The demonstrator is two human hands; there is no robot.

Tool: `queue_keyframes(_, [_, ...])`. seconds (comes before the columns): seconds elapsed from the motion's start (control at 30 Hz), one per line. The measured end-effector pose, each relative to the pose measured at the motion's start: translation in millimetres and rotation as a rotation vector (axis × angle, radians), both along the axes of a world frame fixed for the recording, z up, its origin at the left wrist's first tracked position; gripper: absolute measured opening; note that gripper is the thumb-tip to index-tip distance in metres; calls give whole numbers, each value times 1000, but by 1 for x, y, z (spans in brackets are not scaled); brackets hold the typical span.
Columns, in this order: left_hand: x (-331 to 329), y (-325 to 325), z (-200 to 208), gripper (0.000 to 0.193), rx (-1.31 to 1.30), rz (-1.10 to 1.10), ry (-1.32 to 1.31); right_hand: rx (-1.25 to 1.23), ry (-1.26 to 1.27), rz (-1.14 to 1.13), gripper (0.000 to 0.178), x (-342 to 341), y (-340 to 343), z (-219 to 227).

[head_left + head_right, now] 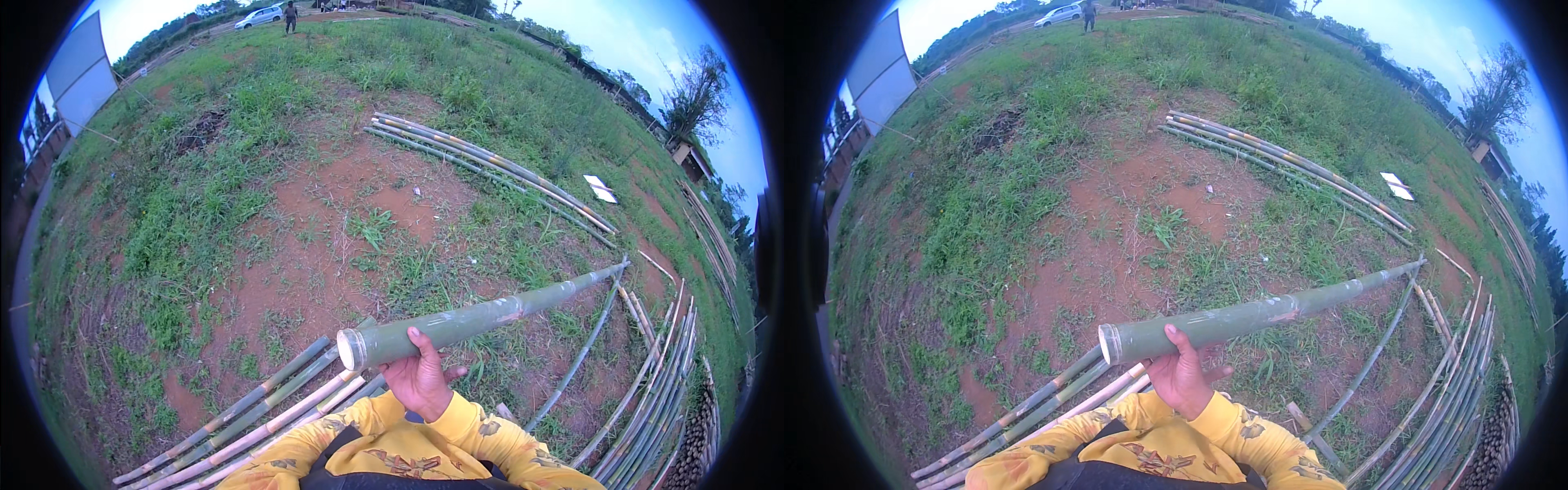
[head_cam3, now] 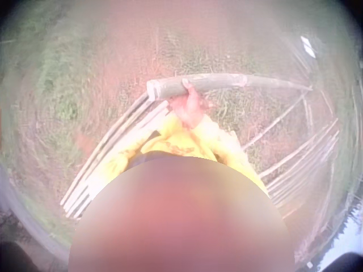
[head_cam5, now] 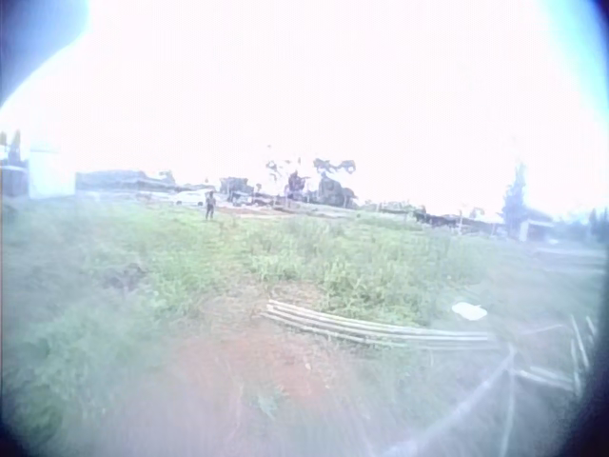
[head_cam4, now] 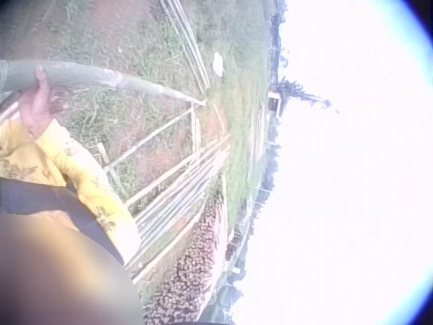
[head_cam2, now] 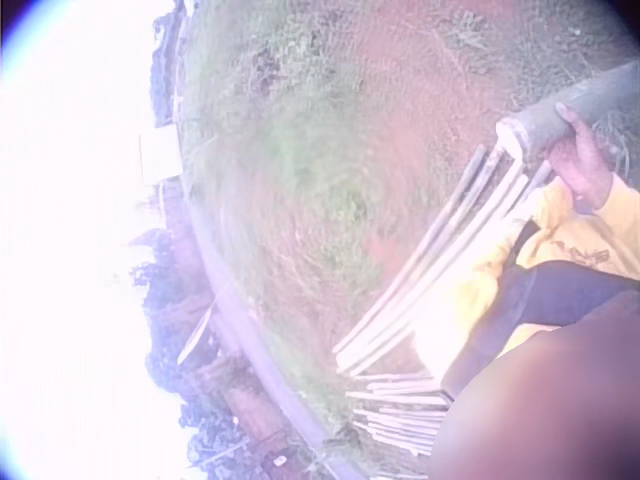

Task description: The person uses a machete to cut long bamboo poles into shorter sections. They position the poles on the ground, strike them with the machete to sever them, and then move the cut pieces aside.

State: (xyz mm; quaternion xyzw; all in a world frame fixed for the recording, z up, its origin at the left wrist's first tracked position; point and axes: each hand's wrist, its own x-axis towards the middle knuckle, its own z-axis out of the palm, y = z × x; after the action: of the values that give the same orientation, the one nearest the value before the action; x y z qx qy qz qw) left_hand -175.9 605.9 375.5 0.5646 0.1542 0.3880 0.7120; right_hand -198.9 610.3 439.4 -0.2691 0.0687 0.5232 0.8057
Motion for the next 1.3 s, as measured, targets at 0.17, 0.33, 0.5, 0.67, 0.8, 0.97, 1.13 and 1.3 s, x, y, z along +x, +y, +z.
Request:
queue_keyframes(0.17, [86, 35, -8, 53, 9, 174, -86, 134, -84, 342, 57, 69, 27, -9])
queue_keyframes(0.33, [151, 137, -20, 65, -51, 301, -207, 363, -680, 1141, 81, 264, -21, -1])
queue_keyframes(0.5, [218, 235, -22, 62, -191, 483, -130, 199, -1083, 982, 81, 409, -122, 6])
queue_keyframes(0.67, [258, 294, -8, 71, -225, 645, -44, -444, -1185, 812, 79, 519, -116, -45])
queue_keyframes(0.8, [297, 347, -20, 72, -276, 725, 22, -778, -627, -64, 73, 643, -85, -137])
queue_keyframes(0.97, [363, 426, -29, 68, -261, 807, 83, -705, -127, -451, 109, 788, -16, -211])
queue_keyframes(1.13, [435, 533, -52, 78, -254, 831, 55, -572, -53, -515, 124, 907, 83, -258])
queue_keyframes(1.3, [527, 595, -38, 81, -267, 918, 133, -614, -10, -468, 99, 980, 159, -271])
